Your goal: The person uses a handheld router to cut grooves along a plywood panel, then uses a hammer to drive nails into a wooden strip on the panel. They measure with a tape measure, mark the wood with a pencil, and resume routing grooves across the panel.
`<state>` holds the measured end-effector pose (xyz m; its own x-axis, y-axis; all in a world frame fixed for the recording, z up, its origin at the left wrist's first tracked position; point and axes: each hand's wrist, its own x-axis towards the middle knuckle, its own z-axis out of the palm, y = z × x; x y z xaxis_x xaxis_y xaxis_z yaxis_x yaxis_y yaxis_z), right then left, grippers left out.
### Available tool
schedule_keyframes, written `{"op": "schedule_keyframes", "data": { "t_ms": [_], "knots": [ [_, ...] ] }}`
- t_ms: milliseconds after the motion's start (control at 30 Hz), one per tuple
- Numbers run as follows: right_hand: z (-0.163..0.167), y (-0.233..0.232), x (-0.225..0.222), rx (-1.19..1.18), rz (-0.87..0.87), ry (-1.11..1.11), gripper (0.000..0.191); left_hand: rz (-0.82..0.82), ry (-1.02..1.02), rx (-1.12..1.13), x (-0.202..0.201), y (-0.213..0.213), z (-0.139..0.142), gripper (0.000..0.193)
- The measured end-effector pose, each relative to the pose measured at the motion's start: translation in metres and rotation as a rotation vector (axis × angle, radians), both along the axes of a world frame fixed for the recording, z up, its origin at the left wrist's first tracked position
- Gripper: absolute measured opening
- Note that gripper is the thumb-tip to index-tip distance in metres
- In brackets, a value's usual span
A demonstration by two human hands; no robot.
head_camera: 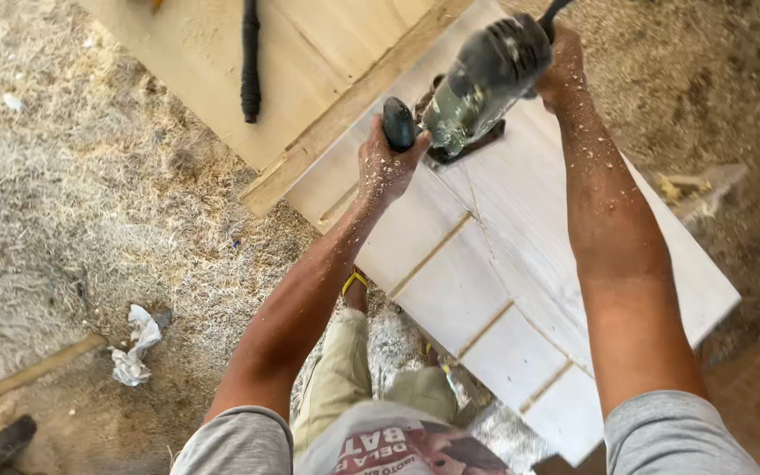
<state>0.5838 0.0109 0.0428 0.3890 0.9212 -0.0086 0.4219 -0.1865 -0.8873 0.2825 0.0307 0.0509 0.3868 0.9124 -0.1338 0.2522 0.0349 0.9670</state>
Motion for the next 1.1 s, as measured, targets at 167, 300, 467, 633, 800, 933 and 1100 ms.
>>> {"op": "schedule_keyframes", "data": {
  "t_ms": [167,300,467,633,800,933,1100],
  "knots": [
    [0.027,-0.110,0.001,-0.719,-0.230,-0.096,0.026,-0.172,0.090,-0.449,0.002,-0.061,0.014,0.049],
    [0.032,-0.219,-0.035,-0.972,-0.411,0.307,0.026,-0.366,0.190,-0.741,-0.001,-0.115,0.005,0.041],
    [0.020,-0.328,-0.070,-1.189,-0.586,0.469,0.027,-0.577,0.311,-0.987,0.000,-0.178,-0.024,0.044],
    [0.006,-0.385,-0.091,-1.184,-0.597,0.482,0.033,-0.558,0.364,-1.011,0.000,-0.213,-0.034,0.044],
    [-0.001,-0.403,-0.112,-1.090,-0.661,0.572,0.037,-0.603,0.456,-0.807,-0.002,-0.224,-0.021,0.051],
    [0.011,-0.407,-0.116,-1.208,-0.661,0.299,0.045,-0.643,0.590,-0.449,-0.013,-0.221,0.008,0.058],
    [0.046,-0.395,-0.122,-1.157,-0.627,-0.235,0.052,-0.594,0.662,-0.031,-0.042,-0.218,0.034,0.058]
  ]
}}
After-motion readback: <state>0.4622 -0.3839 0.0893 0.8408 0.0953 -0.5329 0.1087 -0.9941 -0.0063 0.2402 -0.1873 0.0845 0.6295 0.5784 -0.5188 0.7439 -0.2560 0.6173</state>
